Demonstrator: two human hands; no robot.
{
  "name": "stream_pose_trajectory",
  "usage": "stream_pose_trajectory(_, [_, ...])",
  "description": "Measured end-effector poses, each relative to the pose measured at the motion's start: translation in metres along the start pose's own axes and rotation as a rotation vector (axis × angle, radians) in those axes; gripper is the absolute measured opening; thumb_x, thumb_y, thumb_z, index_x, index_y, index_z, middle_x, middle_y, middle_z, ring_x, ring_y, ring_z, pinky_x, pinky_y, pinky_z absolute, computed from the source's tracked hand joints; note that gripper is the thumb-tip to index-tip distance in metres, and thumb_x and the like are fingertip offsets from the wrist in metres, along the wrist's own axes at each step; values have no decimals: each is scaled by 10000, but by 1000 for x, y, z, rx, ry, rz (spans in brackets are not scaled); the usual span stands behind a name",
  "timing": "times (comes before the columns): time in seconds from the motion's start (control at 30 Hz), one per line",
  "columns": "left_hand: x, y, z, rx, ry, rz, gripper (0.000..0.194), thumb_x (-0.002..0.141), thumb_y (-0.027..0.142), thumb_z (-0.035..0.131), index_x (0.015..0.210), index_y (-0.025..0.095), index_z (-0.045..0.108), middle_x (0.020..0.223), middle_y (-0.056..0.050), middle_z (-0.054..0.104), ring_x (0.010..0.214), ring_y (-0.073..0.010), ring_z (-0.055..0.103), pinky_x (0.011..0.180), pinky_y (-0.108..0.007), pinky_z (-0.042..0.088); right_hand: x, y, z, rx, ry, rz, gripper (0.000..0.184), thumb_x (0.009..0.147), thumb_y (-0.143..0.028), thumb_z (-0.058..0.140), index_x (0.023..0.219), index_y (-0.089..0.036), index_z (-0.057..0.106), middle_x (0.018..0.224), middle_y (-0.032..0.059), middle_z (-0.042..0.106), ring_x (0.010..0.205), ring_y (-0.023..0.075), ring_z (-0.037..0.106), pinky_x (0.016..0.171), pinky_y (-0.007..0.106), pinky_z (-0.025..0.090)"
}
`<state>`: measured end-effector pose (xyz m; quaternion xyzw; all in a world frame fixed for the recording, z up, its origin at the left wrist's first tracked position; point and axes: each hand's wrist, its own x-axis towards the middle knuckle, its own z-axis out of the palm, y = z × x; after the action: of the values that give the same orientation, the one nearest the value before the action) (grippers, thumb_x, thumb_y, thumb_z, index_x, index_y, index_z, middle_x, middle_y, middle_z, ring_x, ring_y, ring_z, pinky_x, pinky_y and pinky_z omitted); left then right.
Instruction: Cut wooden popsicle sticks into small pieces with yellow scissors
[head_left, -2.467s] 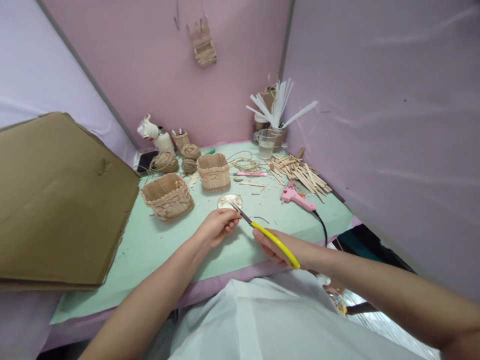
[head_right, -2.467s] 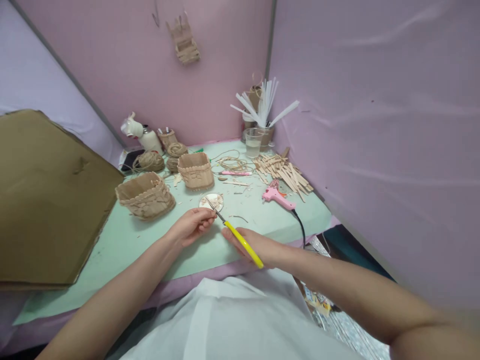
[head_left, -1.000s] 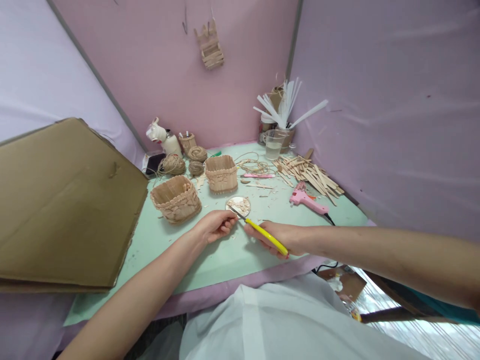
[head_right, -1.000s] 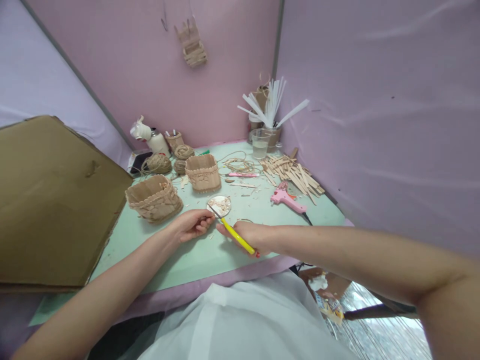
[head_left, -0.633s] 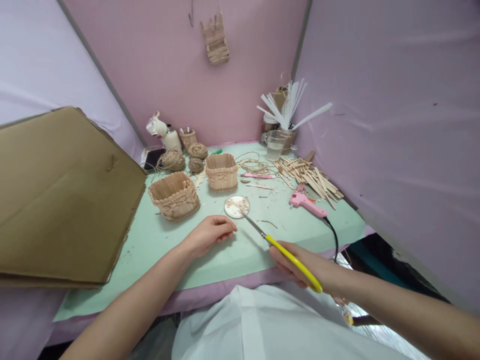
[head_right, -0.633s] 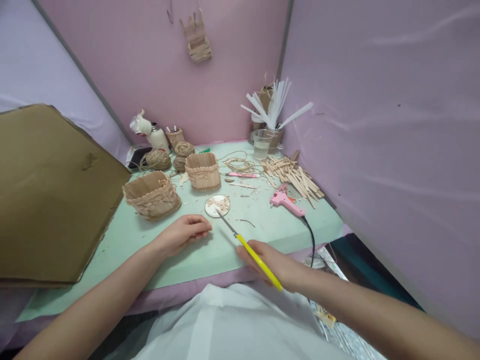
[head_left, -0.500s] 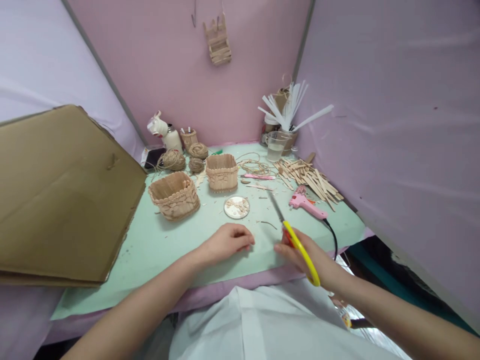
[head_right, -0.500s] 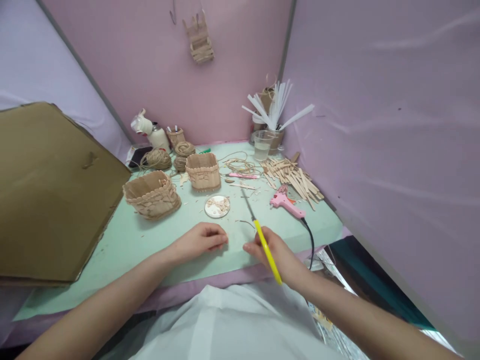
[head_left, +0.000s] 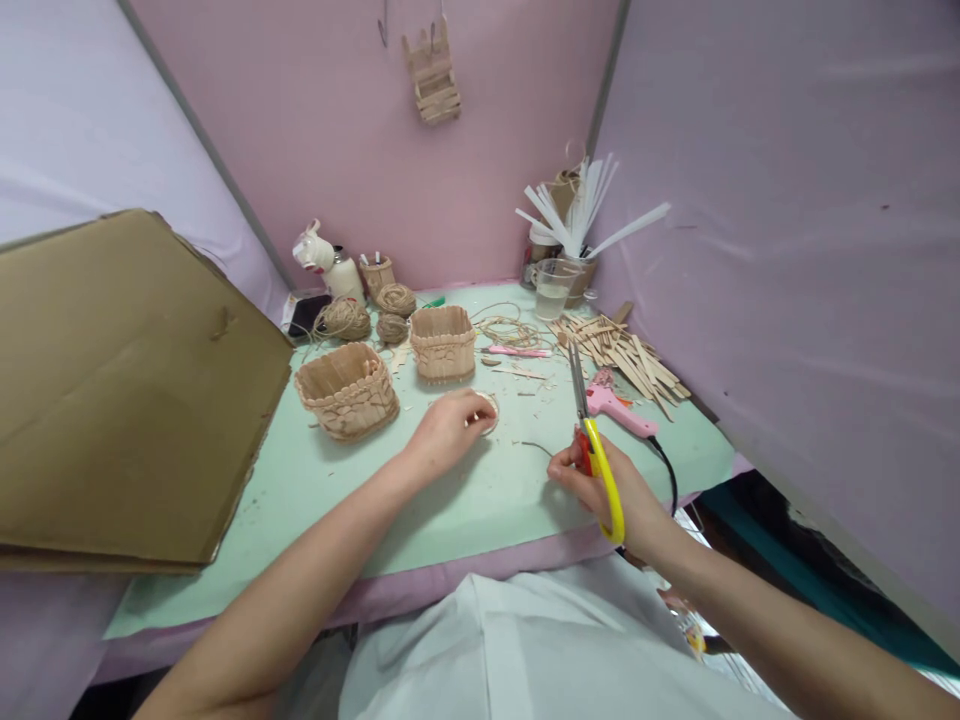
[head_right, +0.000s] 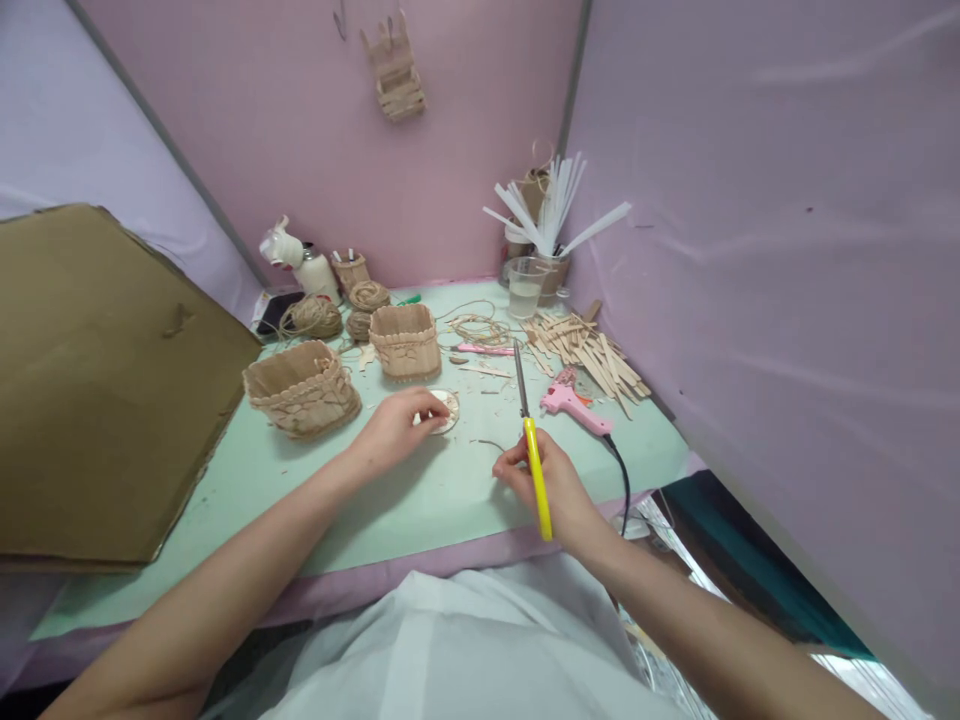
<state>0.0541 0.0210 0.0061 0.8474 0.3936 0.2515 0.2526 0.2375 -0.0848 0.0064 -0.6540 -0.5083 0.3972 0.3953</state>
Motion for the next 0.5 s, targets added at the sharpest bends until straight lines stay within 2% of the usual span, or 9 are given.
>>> stream_pose_trajectory(0.07, [14, -12, -4, 146, 7, 41, 168, 750, 220, 527, 814, 188, 679, 881, -57, 590, 836, -182, 534, 740, -286, 398, 0, -1, -2, -2, 1, 9, 261, 662, -383, 567, 695, -224, 362, 710, -10, 608, 475, 101, 434, 438, 231, 283])
stream_pose_trajectory(0.17, [26, -21, 2, 231, -60, 110, 164, 740, 213, 534, 787, 183, 688, 856, -66, 579, 869, -198, 512, 771, -301, 396, -1, 2, -5, -1, -10, 16, 250, 662, -390, 568, 688, -216, 390, 707, -6, 605, 468, 95, 425, 433, 231, 283])
stream_pose_trajectory(0.3, [28, -21, 11, 258, -93, 144, 185, 751, 196, 504, 734, 182, 687, 829, -70, 579, 848, -194, 507, 767, -307, 391, 1, 10, -9, -6, -7, 21, 239, 674, -377, 578, 708, -208, 413, 733, -1, 604, 453, 82, 400, 429, 230, 292])
stream_pose_trajectory(0.5, [31, -22, 9, 261, -126, 158, 181, 737, 189, 512, 725, 184, 693, 805, -68, 582, 840, -197, 508, 770, -311, 386, 1, 14, -10, 16, -24, 16, 205, 697, -334, 570, 722, -204, 413, 755, 3, 604, 450, 76, 387, 437, 231, 301])
